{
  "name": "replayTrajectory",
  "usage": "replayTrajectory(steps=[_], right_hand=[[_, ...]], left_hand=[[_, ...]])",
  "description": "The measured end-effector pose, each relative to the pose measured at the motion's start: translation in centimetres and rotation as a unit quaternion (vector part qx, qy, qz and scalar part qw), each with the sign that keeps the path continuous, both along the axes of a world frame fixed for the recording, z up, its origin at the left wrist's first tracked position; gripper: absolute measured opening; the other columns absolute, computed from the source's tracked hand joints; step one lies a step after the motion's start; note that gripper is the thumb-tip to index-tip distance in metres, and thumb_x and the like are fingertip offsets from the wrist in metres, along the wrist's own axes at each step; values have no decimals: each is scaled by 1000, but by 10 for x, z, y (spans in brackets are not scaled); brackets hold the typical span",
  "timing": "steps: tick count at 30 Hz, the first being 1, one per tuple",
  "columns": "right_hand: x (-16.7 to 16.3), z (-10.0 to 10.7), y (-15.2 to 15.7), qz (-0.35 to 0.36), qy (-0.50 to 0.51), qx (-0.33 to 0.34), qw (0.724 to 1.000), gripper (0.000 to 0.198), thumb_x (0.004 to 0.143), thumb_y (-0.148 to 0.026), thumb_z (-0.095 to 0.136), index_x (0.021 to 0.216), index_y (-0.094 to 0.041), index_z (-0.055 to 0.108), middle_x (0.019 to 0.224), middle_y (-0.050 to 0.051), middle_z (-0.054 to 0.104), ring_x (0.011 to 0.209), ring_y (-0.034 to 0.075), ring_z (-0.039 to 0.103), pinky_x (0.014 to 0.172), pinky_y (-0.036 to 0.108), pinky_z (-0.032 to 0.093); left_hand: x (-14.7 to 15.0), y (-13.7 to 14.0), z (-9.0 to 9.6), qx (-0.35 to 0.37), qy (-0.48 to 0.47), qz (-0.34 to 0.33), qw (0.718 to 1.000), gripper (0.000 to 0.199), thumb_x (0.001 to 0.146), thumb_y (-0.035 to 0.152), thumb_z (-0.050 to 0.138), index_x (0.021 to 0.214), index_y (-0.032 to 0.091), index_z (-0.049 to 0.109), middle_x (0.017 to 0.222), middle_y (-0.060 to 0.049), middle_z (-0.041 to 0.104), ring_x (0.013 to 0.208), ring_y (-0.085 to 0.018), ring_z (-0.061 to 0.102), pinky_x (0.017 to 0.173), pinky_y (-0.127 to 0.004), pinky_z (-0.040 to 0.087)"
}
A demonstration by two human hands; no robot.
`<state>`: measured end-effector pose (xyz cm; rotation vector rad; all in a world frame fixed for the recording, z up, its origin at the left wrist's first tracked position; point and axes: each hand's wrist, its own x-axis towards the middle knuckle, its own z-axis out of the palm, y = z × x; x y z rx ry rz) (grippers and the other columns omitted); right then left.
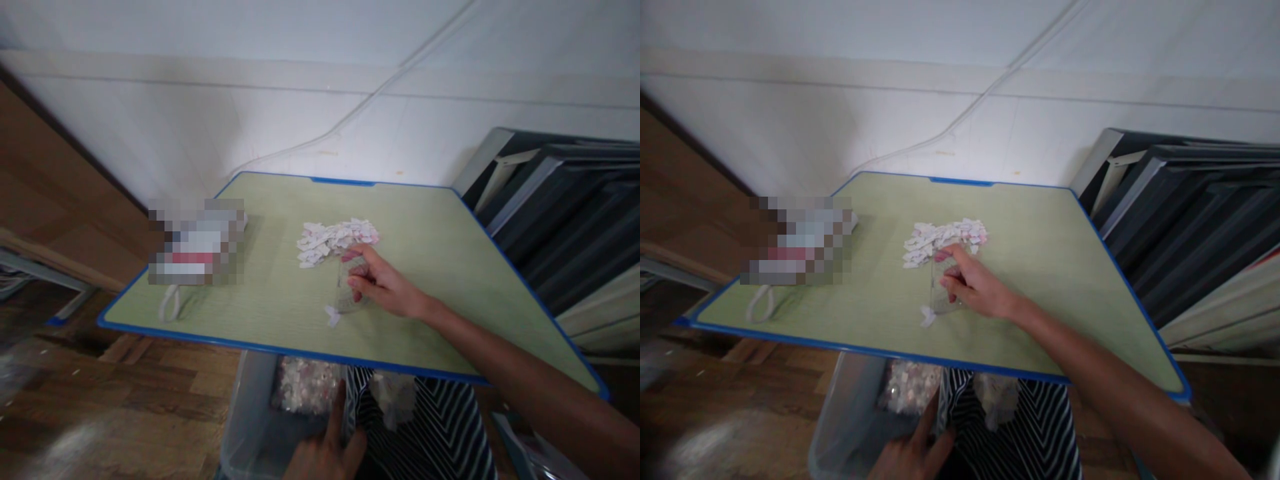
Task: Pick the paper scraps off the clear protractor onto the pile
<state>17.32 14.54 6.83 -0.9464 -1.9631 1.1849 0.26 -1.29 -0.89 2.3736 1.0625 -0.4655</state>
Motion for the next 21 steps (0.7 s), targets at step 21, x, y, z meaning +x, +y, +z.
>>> replayTrajectory(steps=[21], right_hand=[[41, 40, 1, 215, -156, -281, 922, 23, 76, -13, 55, 97, -16, 46, 58, -6, 48, 45, 5, 47, 41, 15, 39]], left_hand=[[-1, 0, 4, 22, 14, -16, 1000, 38, 87, 10, 52, 122, 25, 50, 138, -24, 21, 68, -27, 66, 54, -36, 54]])
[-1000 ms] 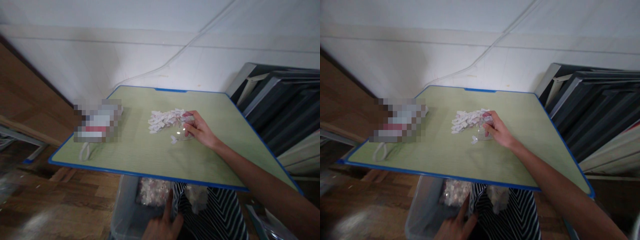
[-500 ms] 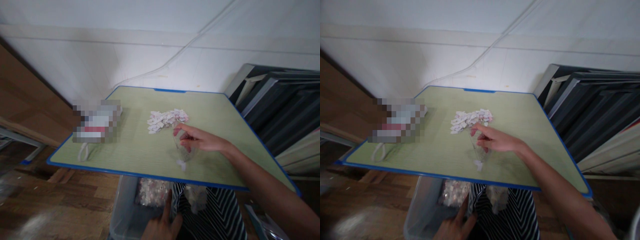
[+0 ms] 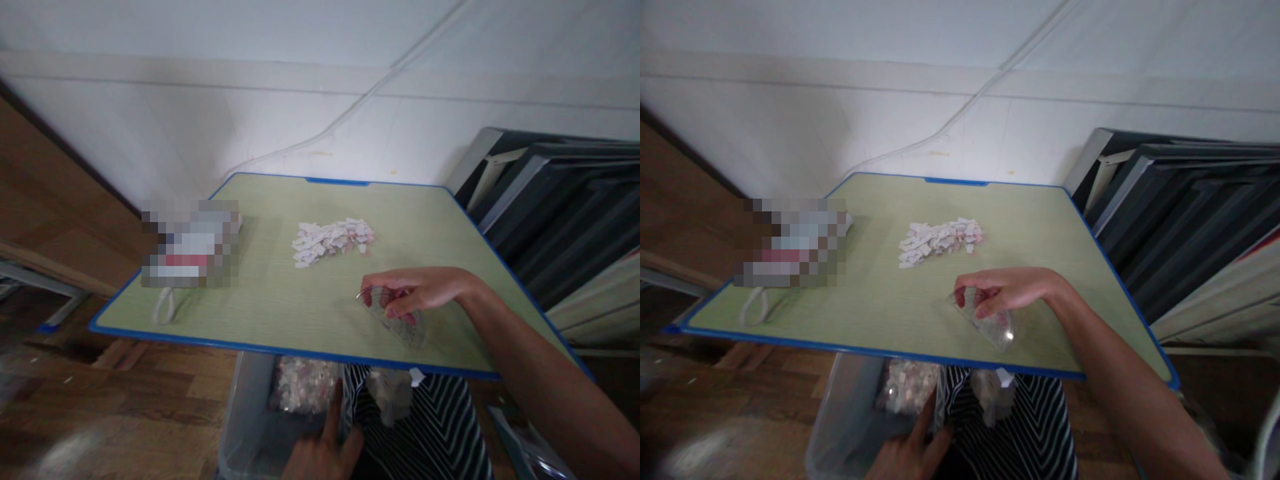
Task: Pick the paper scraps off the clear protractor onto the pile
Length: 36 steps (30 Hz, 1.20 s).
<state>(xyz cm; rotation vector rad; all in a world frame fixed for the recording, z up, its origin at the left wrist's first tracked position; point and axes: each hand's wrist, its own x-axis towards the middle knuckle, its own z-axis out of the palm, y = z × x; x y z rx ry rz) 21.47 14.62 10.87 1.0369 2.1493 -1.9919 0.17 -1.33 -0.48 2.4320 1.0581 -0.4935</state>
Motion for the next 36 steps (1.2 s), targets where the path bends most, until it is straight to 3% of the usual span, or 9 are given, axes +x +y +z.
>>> replayTrajectory(steps=[5, 8, 11, 13, 15, 19, 26, 32, 36], right_hand=[[1, -1, 0, 25, 6, -22, 999, 22, 76, -15, 56, 95, -15, 47, 56, -7, 48, 43, 6, 47, 40, 16, 38], [4, -6, 9, -89, 66, 78, 991, 25, 77, -23, 56, 98, -17, 44, 52, -7, 49, 42, 7, 47, 38, 16, 31], [8, -17, 24, -297, 92, 235, 921, 25, 78, -25, 54, 96, -19, 39, 49, -8, 51, 35, 6, 37, 34, 16, 23], [11, -25, 34, -400, 80, 298, 863, 23, 76, -24, 52, 93, -21, 36, 47, -9, 48, 32, 6, 34, 33, 17, 22], [12, -31, 40, -451, 67, 325, 829, 23, 75, -23, 51, 91, -21, 35, 45, -10, 45, 32, 7, 33, 33, 18, 22], [14, -37, 44, -475, 49, 352, 805, 24, 74, -25, 48, 92, -21, 34, 49, -8, 48, 35, 8, 37, 36, 19, 25], [13, -31, 41, -421, 32, 369, 828, 23, 74, -25, 50, 92, -19, 36, 49, -7, 48, 37, 8, 41, 39, 20, 26], [-9, -33, 25, -346, 81, 305, 884, 24, 79, -30, 50, 94, -20, 35, 52, -9, 48, 34, 4, 35, 36, 17, 25], [-25, -37, 17, -335, 112, 258, 899, 28, 78, -34, 52, 96, -20, 35, 54, -8, 49, 37, 6, 41, 35, 17, 28]], left_hand=[[-1, -1, -4, -3, -3, 2, 1000, 40, 87, 10, 51, 124, 25, 48, 137, -25, 22, 67, -28, 66, 53, -37, 54], [-1, -1, -3, -1, -9, 3, 1000, 39, 88, 11, 51, 124, 26, 48, 138, -24, 22, 67, -27, 66, 53, -37, 54], [-1, 0, -2, 2, -17, 4, 1000, 37, 87, 10, 51, 122, 24, 50, 138, -24, 21, 69, -28, 66, 54, -36, 54], [-1, 0, -3, -1, -21, 2, 1000, 37, 87, 9, 50, 121, 23, 50, 138, -25, 21, 69, -28, 66, 54, -36, 54], [-1, 0, -5, -2, -20, 0, 1000, 37, 86, 9, 51, 120, 23, 50, 138, -25, 21, 68, -28, 66, 54, -36, 55], [0, -1, -6, 5, -16, 1, 1000, 38, 86, 8, 50, 121, 24, 50, 138, -24, 23, 68, -28, 66, 54, -36, 55], [1, 1, 1, -10, -5, 11, 1000, 36, 87, 9, 51, 118, 25, 52, 139, -22, 24, 67, -28, 66, 53, -37, 55], [1, 1, 2, -13, -4, 14, 1000, 38, 86, 9, 52, 120, 24, 52, 138, -24, 22, 68, -28, 66, 54, -37, 54], [2, 1, 3, -7, 0, 8, 1000, 39, 86, 9, 52, 122, 25, 51, 138, -23, 24, 68, -28, 66, 54, -36, 54]])
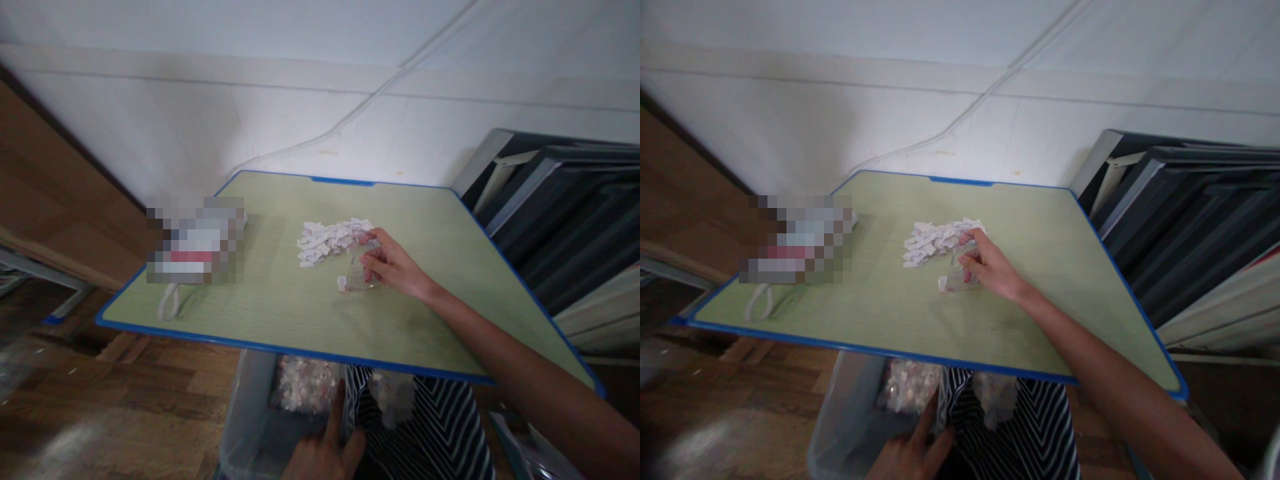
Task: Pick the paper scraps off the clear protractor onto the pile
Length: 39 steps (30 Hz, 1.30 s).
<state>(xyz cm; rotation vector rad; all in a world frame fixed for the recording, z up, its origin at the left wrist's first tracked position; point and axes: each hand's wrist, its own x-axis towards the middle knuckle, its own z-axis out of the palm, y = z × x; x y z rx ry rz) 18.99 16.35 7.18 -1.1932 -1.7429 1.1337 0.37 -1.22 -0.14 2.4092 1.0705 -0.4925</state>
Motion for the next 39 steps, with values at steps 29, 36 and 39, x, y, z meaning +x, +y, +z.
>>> replayTrajectory(steps=[29, 36, 39], right_hand=[[4, -5, 8, -123, -24, 90, 988, 24, 78, -27, 49, 96, -20, 34, 53, -7, 49, 37, 6, 41, 37, 18, 30], [9, 12, 4, -47, -74, -8, 996, 22, 75, -25, 49, 92, -18, 38, 47, -8, 46, 35, 8, 41, 34, 18, 28], [9, 13, 3, -61, -65, 21, 996, 21, 74, -23, 50, 91, -18, 38, 49, -8, 44, 39, 8, 45, 37, 18, 31]], left_hand=[[-1, 0, -1, -5, 9, -11, 1000, 34, 89, 13, 49, 122, 24, 49, 138, -24, 20, 71, -27, 66, 56, -36, 54], [-1, 1, -2, -3, 10, -12, 1000, 35, 90, 12, 48, 123, 24, 48, 139, -24, 19, 71, -27, 66, 55, -35, 54], [-1, 0, -3, -6, 2, -9, 1000, 36, 90, 13, 49, 123, 25, 48, 140, -23, 19, 70, -27, 66, 56, -36, 54]])
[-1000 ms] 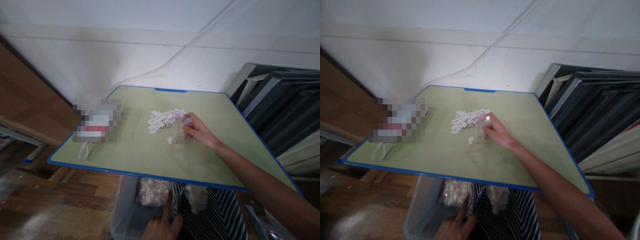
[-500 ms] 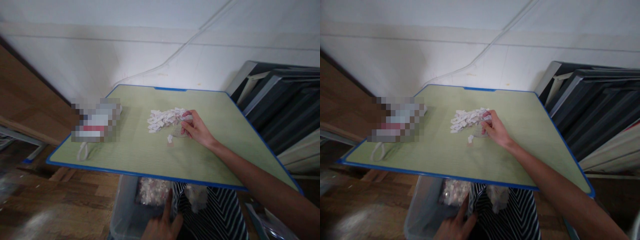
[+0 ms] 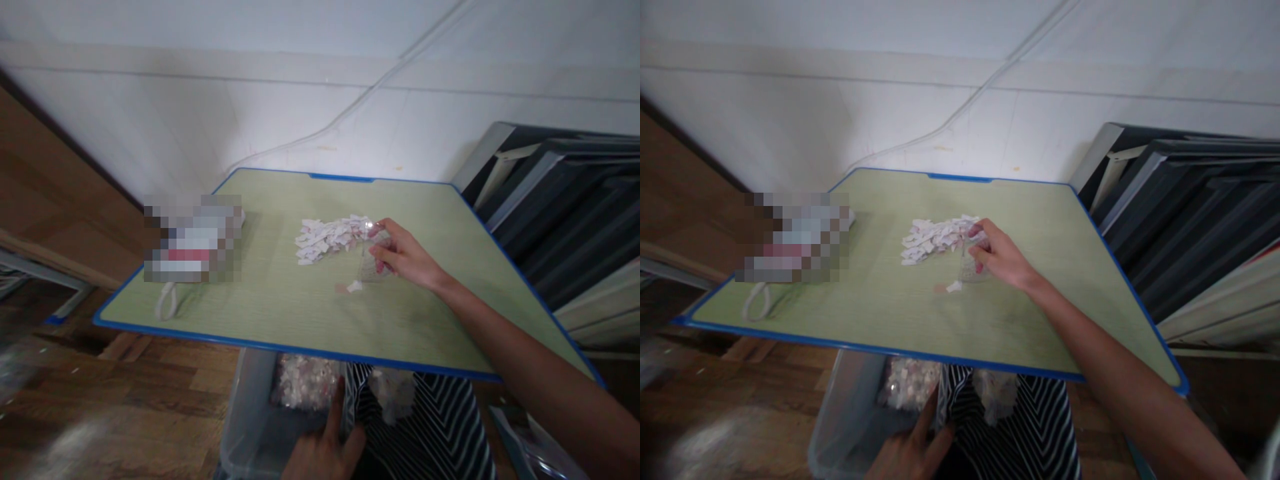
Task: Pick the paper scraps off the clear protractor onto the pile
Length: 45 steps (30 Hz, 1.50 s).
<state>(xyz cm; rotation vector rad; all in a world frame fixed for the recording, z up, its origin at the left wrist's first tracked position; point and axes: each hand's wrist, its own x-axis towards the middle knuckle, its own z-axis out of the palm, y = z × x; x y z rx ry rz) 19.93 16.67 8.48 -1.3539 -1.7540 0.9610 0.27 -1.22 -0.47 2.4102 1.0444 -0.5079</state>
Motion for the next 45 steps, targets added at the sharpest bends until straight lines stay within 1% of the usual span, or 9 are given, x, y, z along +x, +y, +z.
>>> replayTrajectory(steps=[8, 11, 15, 20, 27, 31, 39, 42, 45], right_hand=[[3, 0, -1, -18, -54, 59, 997, 21, 74, -19, 49, 92, -18, 40, 55, -6, 45, 43, 10, 50, 41, 21, 36], [7, 4, 0, -15, -66, 47, 997, 21, 73, -18, 49, 92, -18, 40, 51, -7, 44, 41, 10, 48, 40, 20, 36], [9, 8, -1, 0, -18, 15, 1000, 22, 73, -21, 50, 92, -18, 39, 49, -9, 43, 38, 8, 45, 36, 18, 32], [4, 3, -2, 63, 34, -25, 997, 25, 75, -26, 51, 94, -19, 37, 48, -8, 45, 38, 8, 44, 35, 17, 31], [16, 12, -1, 50, -68, 20, 996, 21, 75, -19, 52, 93, -17, 42, 49, -8, 44, 39, 7, 45, 37, 18, 32], [25, 20, -3, 108, -64, -24, 992, 19, 75, -18, 54, 91, -17, 43, 50, -7, 44, 39, 7, 45, 37, 18, 33], [28, 10, 7, 8, -32, 15, 999, 23, 77, -22, 52, 96, -19, 39, 50, -9, 44, 39, 8, 45, 35, 17, 31], [31, 11, 7, 82, -33, -47, 995, 24, 78, -23, 53, 96, -19, 39, 51, -8, 45, 41, 8, 46, 36, 17, 32], [32, 14, 2, 187, -38, -113, 975, 23, 79, -24, 54, 97, -18, 41, 52, -8, 45, 42, 7, 46, 37, 17, 34]], left_hand=[[0, -1, 1, 11, 1, 1, 1000, 36, 89, 12, 48, 123, 26, 49, 139, -23, 20, 67, -27, 66, 53, -37, 54], [0, 1, 1, 12, -1, -1, 1000, 36, 88, 12, 50, 122, 25, 49, 138, -23, 20, 67, -27, 66, 53, -37, 54], [0, 0, 0, 13, 0, -3, 1000, 38, 88, 11, 50, 123, 25, 49, 138, -24, 21, 66, -27, 66, 52, -36, 54], [0, -1, 0, 13, -5, 3, 1000, 35, 89, 13, 49, 122, 25, 49, 139, -23, 21, 68, -27, 66, 53, -37, 55], [-1, -2, 1, 9, -5, 3, 1000, 38, 89, 10, 48, 124, 26, 48, 139, -24, 22, 70, -28, 66, 54, -37, 54], [-2, -2, 0, 10, -18, 1, 1000, 37, 88, 10, 48, 123, 23, 48, 138, -25, 22, 71, -28, 66, 55, -36, 54], [0, -1, 3, 9, -2, 4, 1000, 35, 89, 12, 49, 122, 25, 49, 140, -22, 20, 69, -26, 66, 56, -36, 54], [1, -1, 5, -5, 1, 3, 1000, 37, 88, 11, 50, 122, 24, 49, 140, -23, 18, 69, -26, 66, 56, -37, 54], [1, -1, 6, -7, 11, 5, 1000, 37, 88, 9, 49, 122, 25, 49, 140, -23, 18, 69, -26, 66, 55, -37, 54]])
